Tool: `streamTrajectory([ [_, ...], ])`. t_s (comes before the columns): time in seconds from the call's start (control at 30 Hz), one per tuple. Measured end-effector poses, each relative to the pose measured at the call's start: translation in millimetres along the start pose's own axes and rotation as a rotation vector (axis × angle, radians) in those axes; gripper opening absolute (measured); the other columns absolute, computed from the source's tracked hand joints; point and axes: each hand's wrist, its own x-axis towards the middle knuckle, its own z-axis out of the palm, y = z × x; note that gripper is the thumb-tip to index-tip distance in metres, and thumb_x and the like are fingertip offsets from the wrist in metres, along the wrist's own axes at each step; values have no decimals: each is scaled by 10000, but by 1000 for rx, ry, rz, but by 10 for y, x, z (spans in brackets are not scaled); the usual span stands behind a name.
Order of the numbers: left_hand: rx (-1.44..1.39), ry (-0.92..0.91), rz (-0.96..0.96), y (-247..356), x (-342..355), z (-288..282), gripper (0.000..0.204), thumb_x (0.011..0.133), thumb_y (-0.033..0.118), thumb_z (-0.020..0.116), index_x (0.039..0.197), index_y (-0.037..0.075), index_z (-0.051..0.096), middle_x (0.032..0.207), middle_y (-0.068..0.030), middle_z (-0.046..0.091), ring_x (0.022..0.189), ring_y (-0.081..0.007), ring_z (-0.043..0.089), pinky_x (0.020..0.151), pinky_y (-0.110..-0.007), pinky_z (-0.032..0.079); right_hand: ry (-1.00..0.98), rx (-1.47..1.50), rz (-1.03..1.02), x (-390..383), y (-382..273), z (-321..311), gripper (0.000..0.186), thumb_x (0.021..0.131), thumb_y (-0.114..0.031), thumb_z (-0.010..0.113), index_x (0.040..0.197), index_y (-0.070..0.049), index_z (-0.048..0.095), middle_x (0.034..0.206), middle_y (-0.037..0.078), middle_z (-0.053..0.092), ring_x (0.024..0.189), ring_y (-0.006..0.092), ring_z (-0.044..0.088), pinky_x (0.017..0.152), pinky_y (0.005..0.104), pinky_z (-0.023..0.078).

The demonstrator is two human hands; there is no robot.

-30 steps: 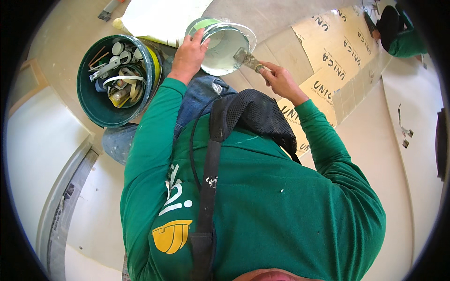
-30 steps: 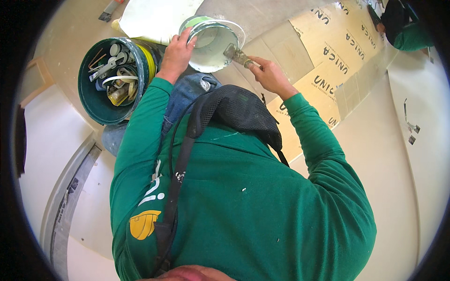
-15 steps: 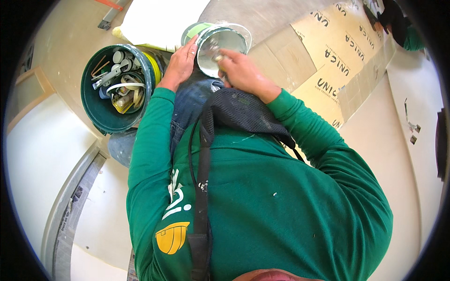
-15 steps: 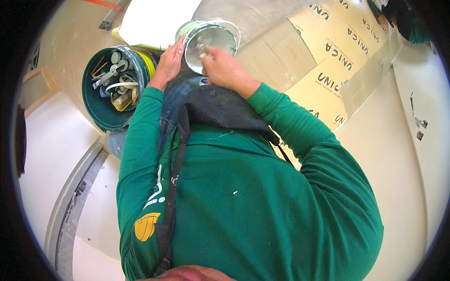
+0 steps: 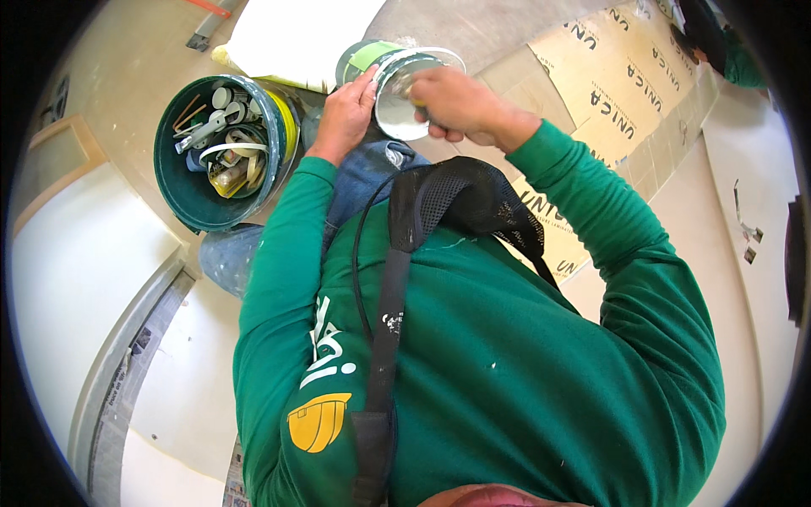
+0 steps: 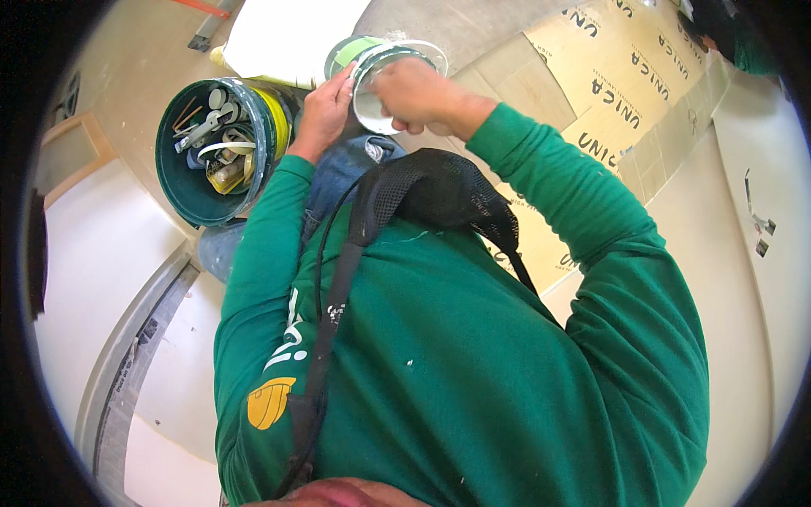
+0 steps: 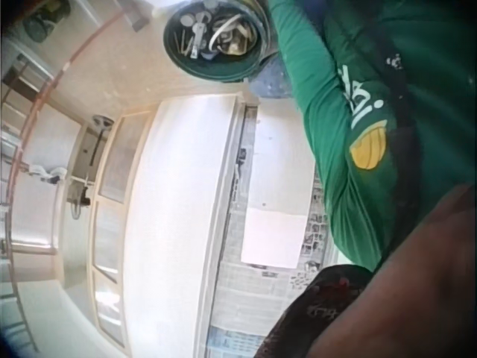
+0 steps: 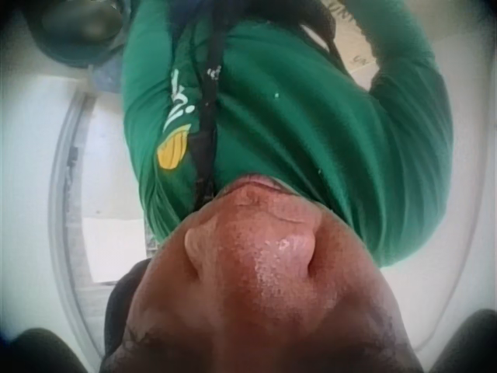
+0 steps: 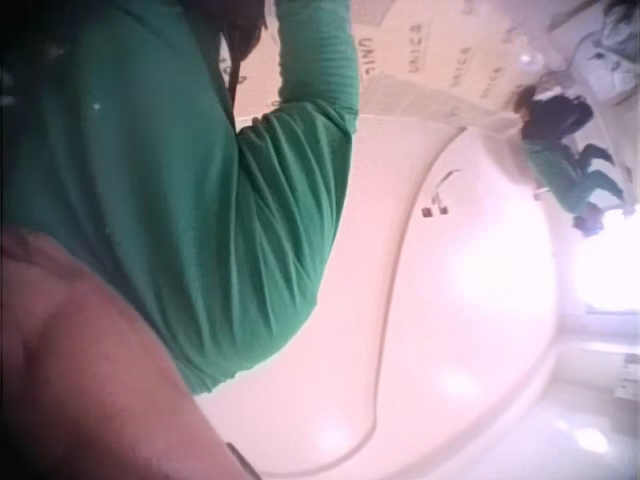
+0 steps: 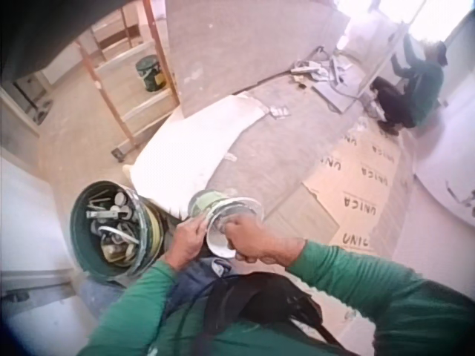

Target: The person walks to a work area and places a bucket on the floor. They then use a small yellow tool to manually stir a white substance inside the bucket, scraping the sides and bottom to ensure thorough mixing.

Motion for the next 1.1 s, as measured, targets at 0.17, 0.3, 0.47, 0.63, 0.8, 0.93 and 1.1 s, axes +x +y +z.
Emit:
streamTrajectory([
  [0.17, 124, -163, 103, 251, 150, 190, 319, 1009, 246, 563, 1298, 147, 656, 933, -203, 685, 836, -353, 670, 770, -427, 536, -313, -649, -301, -73, 824, 429, 241, 885, -129, 497, 986, 47, 629, 870, 276, 682, 779, 377, 695, 728, 498, 542],
  [0.3, 16, -92, 108, 118, 117, 425, 316, 994, 189, 555, 1295, 155, 646, 1089, -215, 685, 980, -374, 671, 838, -419, 547, -348, -459, -87, -26, 690, 210, 279, 891, -160, 520, 1060, 18, 651, 799, 234, 671, 742, 374, 682, 698, 485, 528],
  [0.47, 151, 62, 15, 97, 65, 232, 345, 985, 252, 553, 1305, 147, 627, 1065, -217, 648, 931, -402, 662, 846, -464, 546, -83, 89, 205, -167, 273, 61, 385, 896, -222, 554, 1248, -99, 650, 817, 222, 683, 724, 361, 672, 684, 456, 520],
  [0.63, 358, -144, -128, 174, 414, 54, 456, 936, 212, 560, 1383, 124, 552, 1192, -253, 561, 959, -411, 654, 861, -495, 536, -139, -597, -4, -45, 640, 228, 441, 883, -199, 555, 1315, -129, 608, 944, 234, 714, 858, 404, 693, 768, 494, 540],
  [0.8, 402, -164, -153, -118, 478, -110, 496, 907, 167, 531, 1400, 113, 531, 1044, -266, 637, 991, -424, 632, 925, -485, 497, 14, -764, -33, 324, 555, 5, 375, 861, -162, 564, 1218, -116, 670, 948, 211, 724, 898, 380, 705, 797, 483, 553],
  [0.93, 377, -134, -192, -173, 578, -1, 475, 915, 176, 527, 1386, 115, 541, 1051, -267, 650, 1006, -417, 631, 922, -490, 494, -193, -864, 8, 967, 833, 120, 313, 858, -146, 570, 1133, -89, 709, 1013, 194, 730, 961, 363, 709, 836, 471, 558],
  [1.1, 375, -149, -236, -353, 625, -44, 437, 934, 177, 514, 1367, 120, 548, 1045, -261, 668, 1021, -413, 632, 925, -495, 492, -264, -816, 117, 1378, 1026, 431, 301, 867, -145, 567, 1105, -40, 718, 1114, 195, 715, 1044, 365, 693, 879, 464, 553],
])
